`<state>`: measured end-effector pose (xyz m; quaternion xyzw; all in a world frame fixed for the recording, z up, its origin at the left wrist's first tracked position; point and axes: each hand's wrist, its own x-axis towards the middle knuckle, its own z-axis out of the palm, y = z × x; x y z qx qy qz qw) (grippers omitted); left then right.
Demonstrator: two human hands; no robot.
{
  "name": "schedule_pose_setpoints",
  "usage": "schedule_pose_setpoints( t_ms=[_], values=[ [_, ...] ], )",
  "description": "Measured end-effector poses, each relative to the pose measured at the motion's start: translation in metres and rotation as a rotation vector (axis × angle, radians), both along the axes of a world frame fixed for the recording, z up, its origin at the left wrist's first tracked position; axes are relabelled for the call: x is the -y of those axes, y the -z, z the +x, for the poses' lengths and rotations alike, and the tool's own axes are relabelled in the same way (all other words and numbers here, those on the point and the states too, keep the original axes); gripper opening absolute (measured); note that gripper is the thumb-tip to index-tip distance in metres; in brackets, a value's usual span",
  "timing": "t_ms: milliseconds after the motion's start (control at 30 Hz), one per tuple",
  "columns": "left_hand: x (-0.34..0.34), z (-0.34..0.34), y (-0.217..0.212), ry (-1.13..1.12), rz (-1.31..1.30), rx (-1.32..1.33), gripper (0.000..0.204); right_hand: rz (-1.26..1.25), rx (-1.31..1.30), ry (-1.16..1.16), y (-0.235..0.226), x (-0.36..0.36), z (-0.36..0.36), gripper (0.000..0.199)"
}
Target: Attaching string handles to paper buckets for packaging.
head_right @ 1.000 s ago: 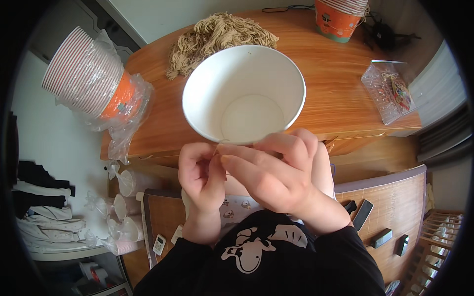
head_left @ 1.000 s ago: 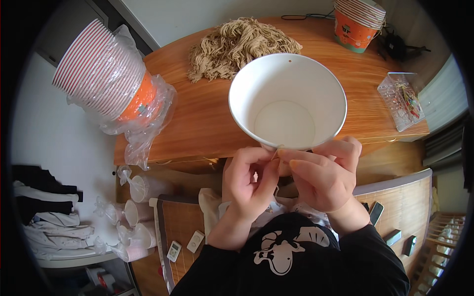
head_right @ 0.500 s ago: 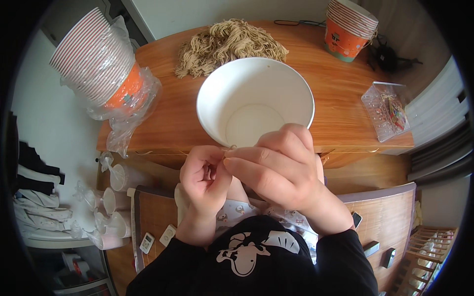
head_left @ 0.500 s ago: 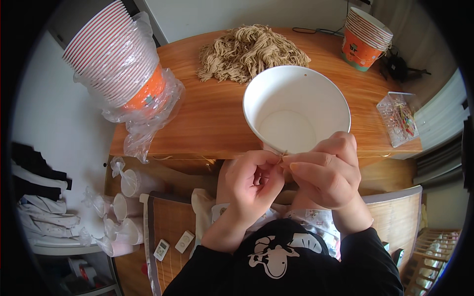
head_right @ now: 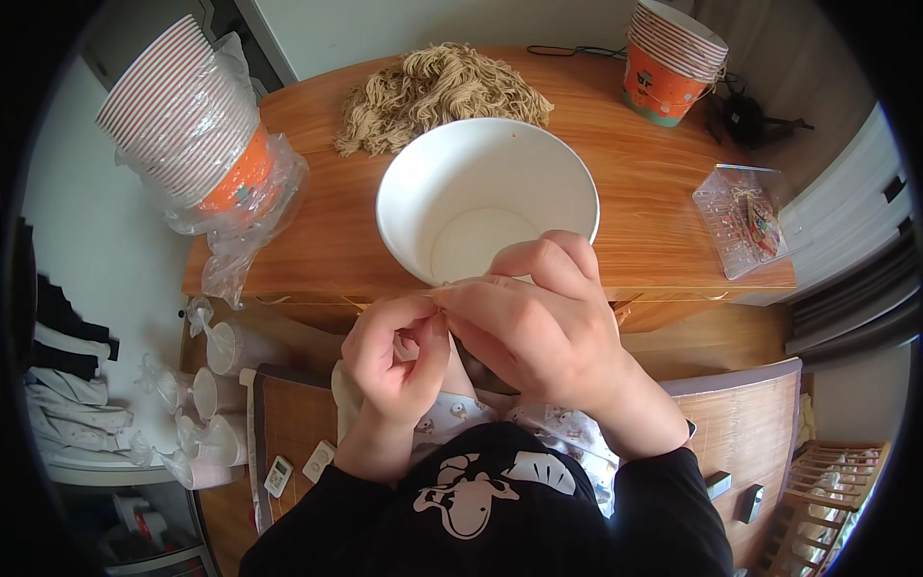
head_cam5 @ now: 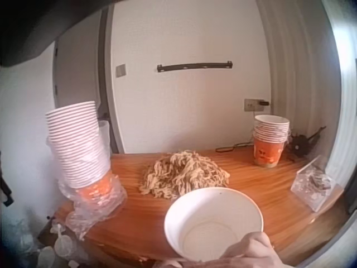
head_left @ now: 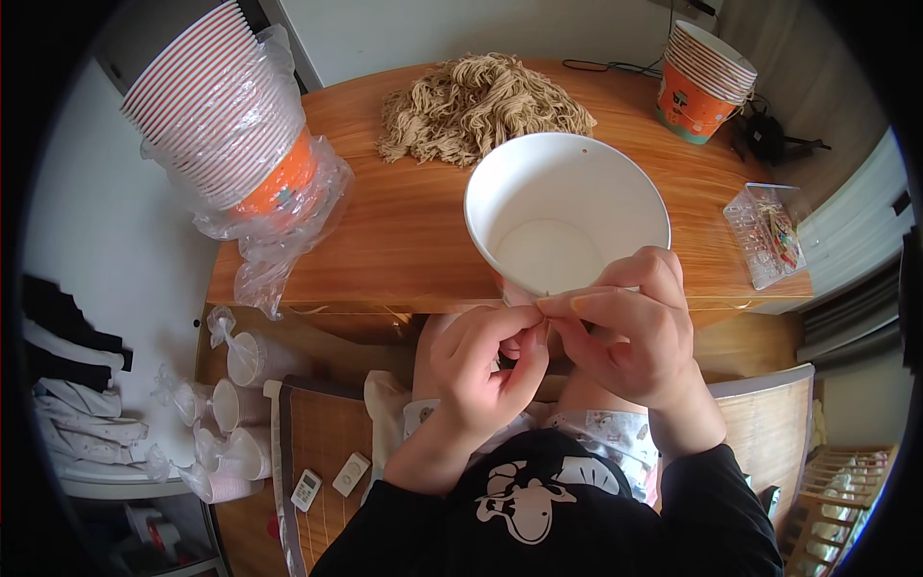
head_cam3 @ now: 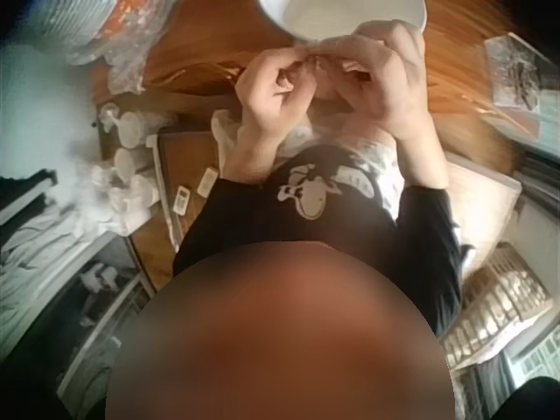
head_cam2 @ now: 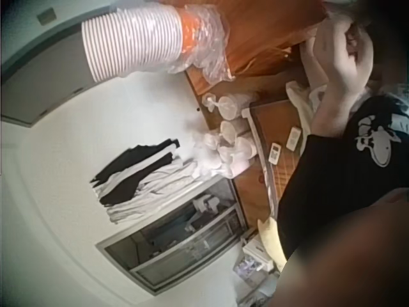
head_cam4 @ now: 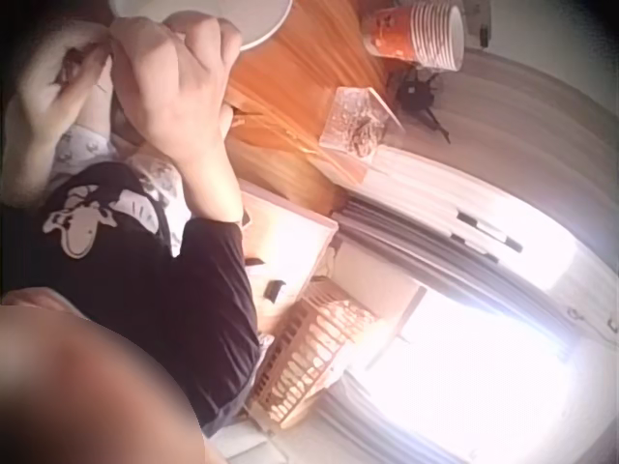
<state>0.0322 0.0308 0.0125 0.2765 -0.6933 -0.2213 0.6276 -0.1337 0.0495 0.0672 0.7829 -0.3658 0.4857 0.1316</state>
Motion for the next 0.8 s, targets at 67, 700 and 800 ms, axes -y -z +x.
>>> schedule_pose_setpoints(
  t_ms=[67, 700, 800],
  values=[
    [0.003, 0.003, 0.001, -0.031, -0.048, 0.04, 0.019, 0.021, -0.013, 0.015, 0.001, -0.002, 0.0, 0.048],
    [0.004, -0.001, 0.015, -0.028, 0.012, -0.021, 0.02, 0.035, -0.033, -0.002, -0.001, -0.004, 0.003, 0.054],
    [0.006, -0.003, 0.013, 0.101, 0.07, -0.07, 0.015, 0.035, 0.046, -0.009, 0.005, -0.001, 0.001, 0.042]
  ],
)
